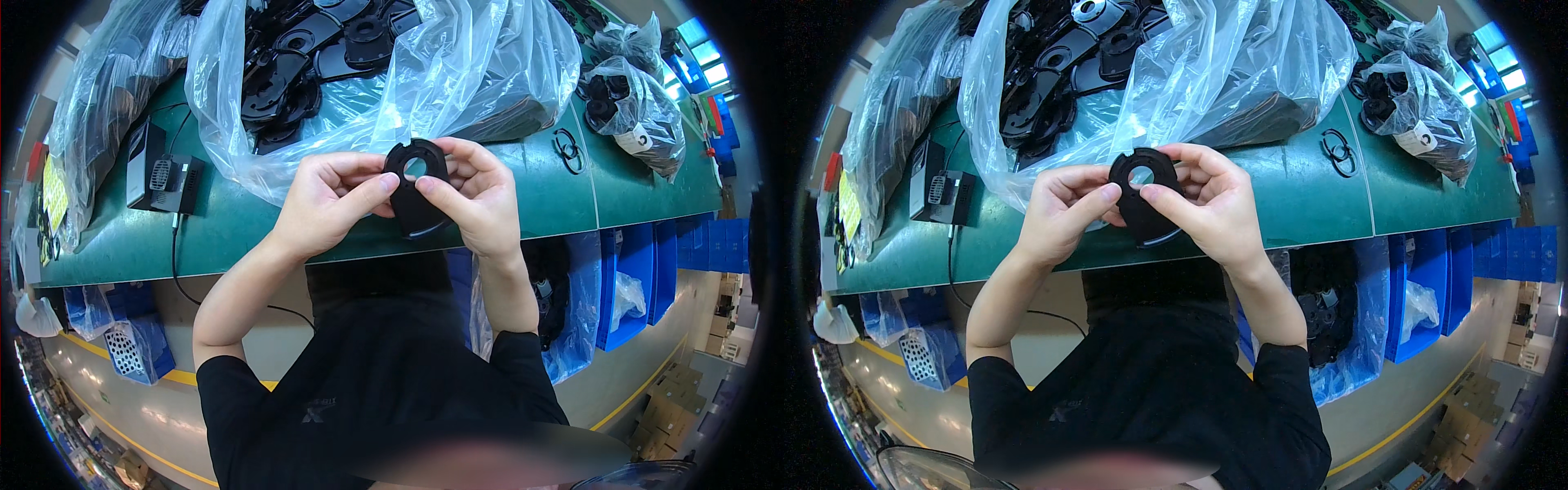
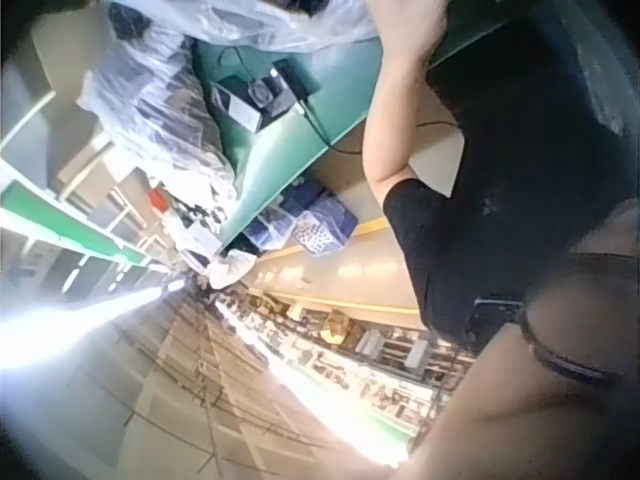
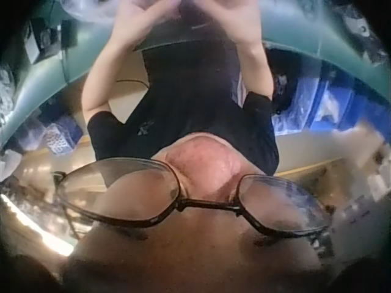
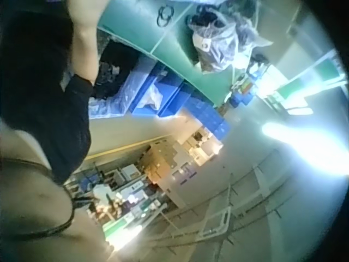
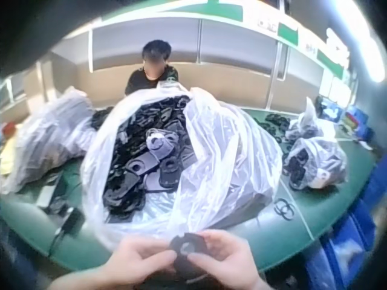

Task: The person assembles small black plastic housing components by hand, inserting circular inserts and plastic rings into them.

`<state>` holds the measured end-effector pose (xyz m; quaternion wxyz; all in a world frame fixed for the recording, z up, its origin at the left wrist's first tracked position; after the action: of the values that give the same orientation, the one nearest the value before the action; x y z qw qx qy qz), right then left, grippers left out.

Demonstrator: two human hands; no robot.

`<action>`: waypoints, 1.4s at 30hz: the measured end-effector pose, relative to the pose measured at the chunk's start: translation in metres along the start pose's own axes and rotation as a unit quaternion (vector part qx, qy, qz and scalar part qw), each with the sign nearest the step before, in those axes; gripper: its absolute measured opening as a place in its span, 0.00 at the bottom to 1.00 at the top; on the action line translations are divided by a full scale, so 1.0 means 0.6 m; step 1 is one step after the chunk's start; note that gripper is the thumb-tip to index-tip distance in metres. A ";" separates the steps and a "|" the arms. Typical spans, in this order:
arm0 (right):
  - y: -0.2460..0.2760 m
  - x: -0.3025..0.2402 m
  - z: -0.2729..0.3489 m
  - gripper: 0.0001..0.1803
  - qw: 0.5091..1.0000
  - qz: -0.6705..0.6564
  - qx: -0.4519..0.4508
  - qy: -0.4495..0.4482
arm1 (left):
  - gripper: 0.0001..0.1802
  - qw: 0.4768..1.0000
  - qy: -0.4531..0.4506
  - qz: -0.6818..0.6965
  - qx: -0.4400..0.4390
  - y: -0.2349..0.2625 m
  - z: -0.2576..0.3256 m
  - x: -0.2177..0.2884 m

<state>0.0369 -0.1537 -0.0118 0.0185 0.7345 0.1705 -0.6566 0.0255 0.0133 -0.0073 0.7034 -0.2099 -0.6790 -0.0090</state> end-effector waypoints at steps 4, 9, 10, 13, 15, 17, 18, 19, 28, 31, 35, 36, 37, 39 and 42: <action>-0.001 -0.003 0.003 0.17 0.999 -0.006 -0.037 -0.038 | 0.14 0.999 0.046 -0.005 -0.003 0.004 -0.004 -0.009; 0.004 -0.006 -0.002 0.12 0.995 0.073 -0.064 -0.035 | 0.14 0.998 0.028 -0.049 -0.030 0.001 -0.001 -0.012; 0.003 -0.004 -0.001 0.12 0.995 0.072 -0.063 -0.035 | 0.14 0.997 0.017 -0.070 -0.026 0.002 0.000 -0.011; -0.004 0.001 0.005 0.12 0.996 0.072 -0.047 -0.023 | 0.14 0.996 0.008 -0.081 -0.018 0.004 0.000 -0.010; -0.010 0.001 0.015 0.13 1.000 -0.018 0.012 -0.008 | 0.14 0.997 0.009 -0.072 -0.015 0.005 0.000 -0.009; -0.010 0.002 0.025 0.13 1.000 -0.003 -0.007 -0.016 | 0.14 0.999 -0.018 -0.032 0.019 0.010 0.001 -0.005; -0.007 0.002 0.030 0.14 0.999 0.012 -0.021 -0.023 | 0.14 0.999 -0.017 -0.040 -0.008 0.008 0.000 -0.003; -0.003 0.003 0.034 0.14 1.000 0.013 -0.015 -0.022 | 0.14 0.999 -0.015 -0.040 -0.014 0.005 0.000 -0.003; 0.090 0.021 0.170 0.16 0.977 0.168 -0.130 0.021 | 0.19 1.000 -0.022 -0.018 -0.002 0.017 0.001 -0.007; 0.191 0.106 0.255 0.15 0.973 0.141 0.096 -0.156 | 0.19 0.999 -0.007 -0.032 0.016 0.014 0.004 -0.003; 0.426 0.248 0.454 0.16 0.874 0.132 0.436 -0.170 | 0.19 0.998 -0.021 -0.052 0.008 0.011 -0.001 -0.007; 0.467 0.275 0.512 0.15 0.832 0.128 0.504 -0.192 | 0.19 0.998 -0.016 -0.053 0.013 0.016 -0.001 -0.012; 0.488 0.288 0.551 0.15 0.787 0.142 0.547 -0.245 | 0.19 0.998 -0.013 -0.058 0.024 0.023 0.002 -0.011; 0.540 0.340 0.664 0.21 0.693 0.168 0.600 -0.363 | 0.19 0.998 -0.022 -0.060 0.019 0.027 0.001 -0.014; 0.571 0.375 0.786 0.27 0.550 0.298 0.615 -0.480 | 0.19 0.999 -0.021 -0.047 0.007 0.023 -0.005 -0.016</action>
<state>-0.3031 -0.5438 -0.3623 -0.1638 0.1517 -0.5378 -0.8130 0.0317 0.0226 -0.0205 0.6891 -0.1730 -0.7029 -0.0327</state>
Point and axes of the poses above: each hand's wrist, its own z-axis away from the middle knuckle, its own y-axis out of the back of the hand, x = y × z, the point moved 4 cm from there along -z, towards the middle knuckle, and after that the axes turned 3 degrees about z, right-handed, at the moved point
